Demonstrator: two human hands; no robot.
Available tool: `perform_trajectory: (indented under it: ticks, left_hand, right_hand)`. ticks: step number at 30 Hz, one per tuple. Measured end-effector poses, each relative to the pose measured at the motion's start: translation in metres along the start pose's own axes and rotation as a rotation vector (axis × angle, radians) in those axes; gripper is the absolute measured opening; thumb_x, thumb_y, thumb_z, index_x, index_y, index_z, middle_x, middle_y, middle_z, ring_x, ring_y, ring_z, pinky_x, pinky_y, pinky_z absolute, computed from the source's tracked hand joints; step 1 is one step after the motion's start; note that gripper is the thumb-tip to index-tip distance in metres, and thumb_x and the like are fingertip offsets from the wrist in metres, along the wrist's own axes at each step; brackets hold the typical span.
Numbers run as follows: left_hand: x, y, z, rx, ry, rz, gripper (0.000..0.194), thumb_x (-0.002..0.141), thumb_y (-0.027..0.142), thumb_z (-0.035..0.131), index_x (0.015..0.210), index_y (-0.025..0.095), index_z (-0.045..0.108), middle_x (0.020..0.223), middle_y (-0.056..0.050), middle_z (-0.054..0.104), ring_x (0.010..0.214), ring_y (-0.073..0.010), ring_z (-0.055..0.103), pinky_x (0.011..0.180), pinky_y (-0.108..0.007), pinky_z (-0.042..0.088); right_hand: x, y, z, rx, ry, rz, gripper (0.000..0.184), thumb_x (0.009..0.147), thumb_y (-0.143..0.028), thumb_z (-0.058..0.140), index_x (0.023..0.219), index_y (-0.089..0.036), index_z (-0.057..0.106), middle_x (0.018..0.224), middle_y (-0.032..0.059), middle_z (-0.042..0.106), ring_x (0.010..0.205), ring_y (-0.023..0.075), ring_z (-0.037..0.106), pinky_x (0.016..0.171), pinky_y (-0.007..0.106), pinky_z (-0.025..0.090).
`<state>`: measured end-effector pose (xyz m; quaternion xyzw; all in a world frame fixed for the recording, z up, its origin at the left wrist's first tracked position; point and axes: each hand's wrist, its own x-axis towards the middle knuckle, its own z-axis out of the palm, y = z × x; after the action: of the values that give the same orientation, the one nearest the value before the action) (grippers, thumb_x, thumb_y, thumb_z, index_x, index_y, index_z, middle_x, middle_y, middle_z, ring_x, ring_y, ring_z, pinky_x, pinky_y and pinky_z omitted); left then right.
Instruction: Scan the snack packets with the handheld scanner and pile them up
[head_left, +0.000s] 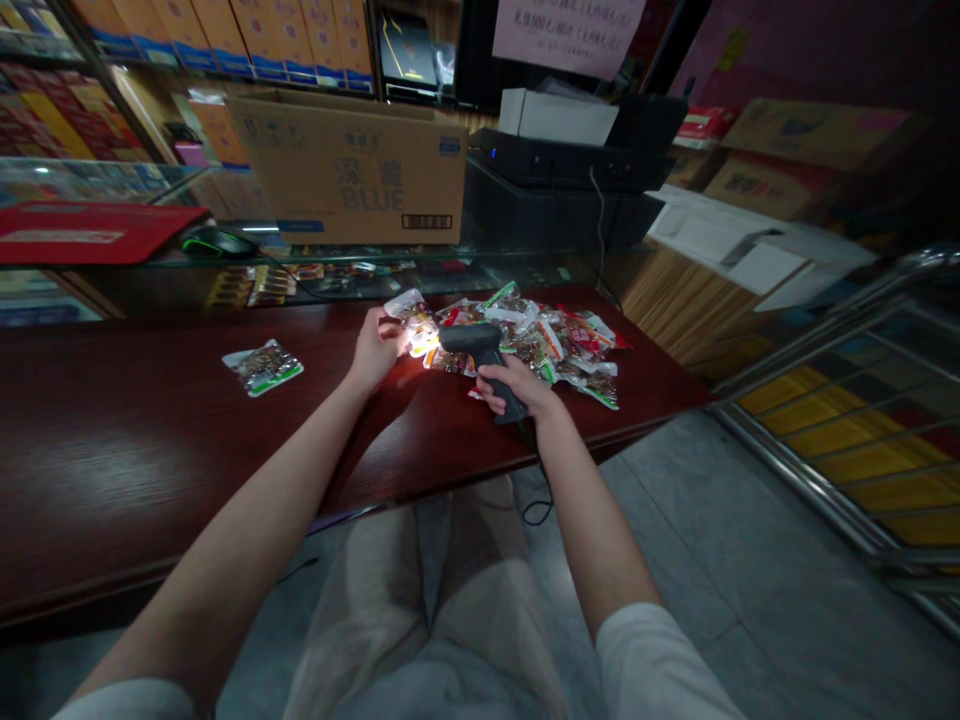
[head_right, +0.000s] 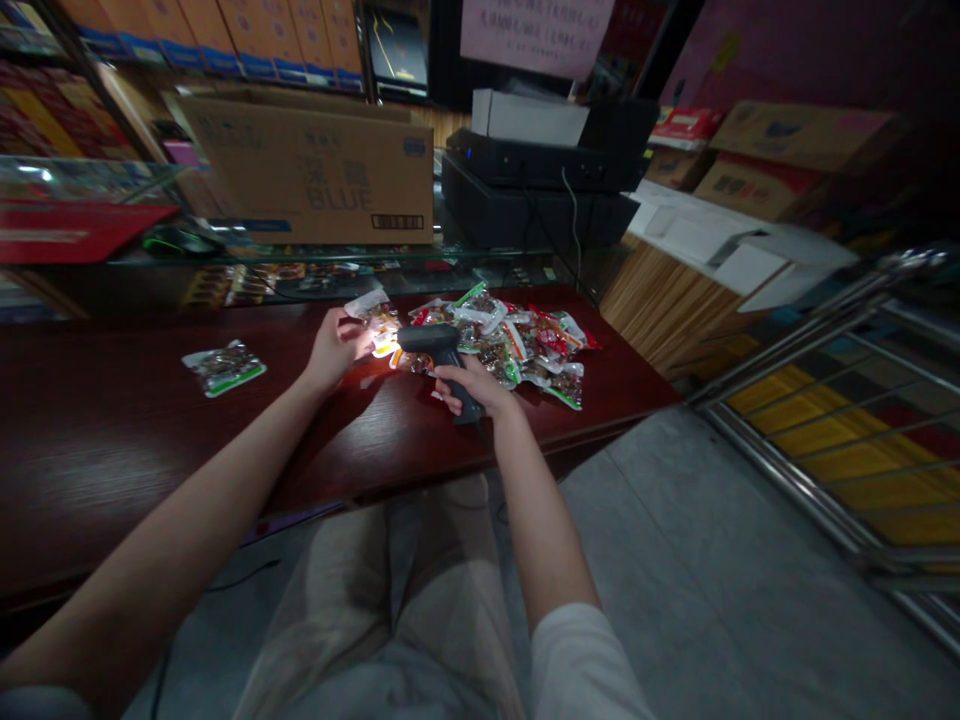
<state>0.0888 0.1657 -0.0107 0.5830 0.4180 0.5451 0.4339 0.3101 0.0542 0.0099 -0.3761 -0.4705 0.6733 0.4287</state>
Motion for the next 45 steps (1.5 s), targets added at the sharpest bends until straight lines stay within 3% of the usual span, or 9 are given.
perform_trajectory:
  ticks: [6, 11, 14, 18, 28, 34, 38, 41, 45]
  left_hand:
    - [-0.003, 0.016, -0.023, 0.604, 0.019, 0.031, 0.052, 0.076, 0.018, 0.058, 0.128, 0.016, 0.050, 0.094, -0.010, 0.068, 0.092, -0.0272, 0.066, 0.090, -0.048, 0.049]
    - [-0.017, 0.046, -0.045, 1.227, 0.264, 0.140, 0.063, 0.080, 0.016, 0.053, 0.142, 0.008, 0.045, 0.138, -0.029, 0.048, 0.133, -0.0463, 0.039, 0.105, -0.069, 0.024]
    - [-0.021, 0.048, -0.039, 1.283, 0.035, 0.230, 0.056, 0.087, 0.022, 0.047, 0.142, 0.013, 0.047, 0.150, -0.025, 0.037, 0.138, -0.0408, 0.035, 0.109, -0.060, 0.028]
    - [-0.022, 0.038, -0.024, 1.337, -0.333, 0.072, 0.050, 0.095, 0.034, 0.035, 0.136, 0.012, 0.054, 0.140, -0.024, 0.048, 0.124, -0.0390, 0.050, 0.097, -0.053, 0.044]
    - [-0.008, 0.017, -0.078, 1.346, 0.252, 0.106, 0.045, 0.079, 0.014, 0.043, 0.117, 0.009, 0.067, 0.130, -0.028, 0.057, 0.141, -0.0473, 0.029, 0.105, -0.079, 0.004]
    - [-0.009, 0.029, -0.009, 1.063, -0.169, 0.108, 0.050, 0.089, 0.041, 0.047, 0.126, 0.008, 0.057, 0.128, -0.027, 0.059, 0.121, -0.0394, 0.054, 0.101, -0.057, 0.038]
    - [-0.023, 0.035, 0.048, 1.005, -0.352, 0.037, 0.080, 0.073, 0.057, 0.069, 0.131, 0.007, 0.049, 0.126, -0.030, 0.059, 0.121, -0.0469, 0.052, 0.100, -0.061, 0.035]
    - [-0.026, 0.031, 0.063, 0.955, -0.306, -0.024, 0.089, 0.064, 0.047, 0.080, 0.133, 0.006, 0.043, 0.129, -0.032, 0.053, 0.122, -0.0480, 0.051, 0.099, -0.059, 0.037]
    - [-0.011, 0.028, 0.051, 0.669, -0.203, -0.025, 0.063, 0.061, 0.028, 0.081, 0.115, 0.012, 0.052, 0.118, -0.020, 0.061, 0.111, -0.0360, 0.060, 0.094, -0.047, 0.046]
  right_hand:
    - [-0.001, -0.001, -0.004, 0.084, -0.049, -0.056, 0.034, 0.076, -0.039, 0.069, 0.094, -0.019, 0.047, 0.054, -0.0101, 0.051, 0.032, 0.0046, 0.036, 0.030, 0.017, 0.033]
    - [-0.002, -0.003, -0.006, 0.130, -0.040, -0.120, 0.030, 0.078, -0.039, 0.067, 0.091, -0.019, 0.047, 0.055, -0.0092, 0.051, 0.032, 0.0042, 0.035, 0.030, 0.017, 0.030]
    - [-0.002, -0.003, -0.007, 0.142, -0.039, -0.111, 0.033, 0.078, -0.038, 0.065, 0.100, -0.018, 0.049, 0.055, -0.0095, 0.050, 0.032, 0.0047, 0.035, 0.030, 0.018, 0.030]
    - [-0.002, -0.004, -0.008, 0.142, -0.049, -0.102, 0.037, 0.079, -0.039, 0.065, 0.105, -0.018, 0.048, 0.056, -0.0094, 0.050, 0.032, 0.0049, 0.035, 0.030, 0.018, 0.030]
    - [-0.005, -0.010, -0.012, 0.259, 0.016, -0.156, 0.037, 0.075, -0.044, 0.068, 0.097, -0.020, 0.050, 0.057, -0.0096, 0.047, 0.034, 0.0031, 0.028, 0.032, 0.017, 0.023]
    - [-0.008, -0.018, -0.014, 0.254, 0.119, -0.182, 0.045, 0.073, -0.052, 0.067, 0.102, -0.022, 0.052, 0.056, -0.0109, 0.040, 0.035, 0.0033, 0.022, 0.032, 0.019, 0.019]
    - [-0.007, -0.017, -0.016, 0.274, 0.091, -0.180, 0.044, 0.072, -0.052, 0.067, 0.099, -0.022, 0.051, 0.055, -0.0107, 0.041, 0.035, 0.0034, 0.022, 0.033, 0.018, 0.019]
    - [-0.004, -0.013, -0.020, 0.293, 0.055, -0.183, 0.040, 0.073, -0.050, 0.066, 0.098, -0.022, 0.050, 0.056, -0.0098, 0.042, 0.036, 0.0037, 0.023, 0.034, 0.018, 0.020]
    - [0.001, -0.006, -0.023, 0.306, 0.036, -0.189, 0.038, 0.078, -0.048, 0.062, 0.102, -0.021, 0.050, 0.057, -0.0097, 0.042, 0.035, 0.0038, 0.025, 0.033, 0.018, 0.021]
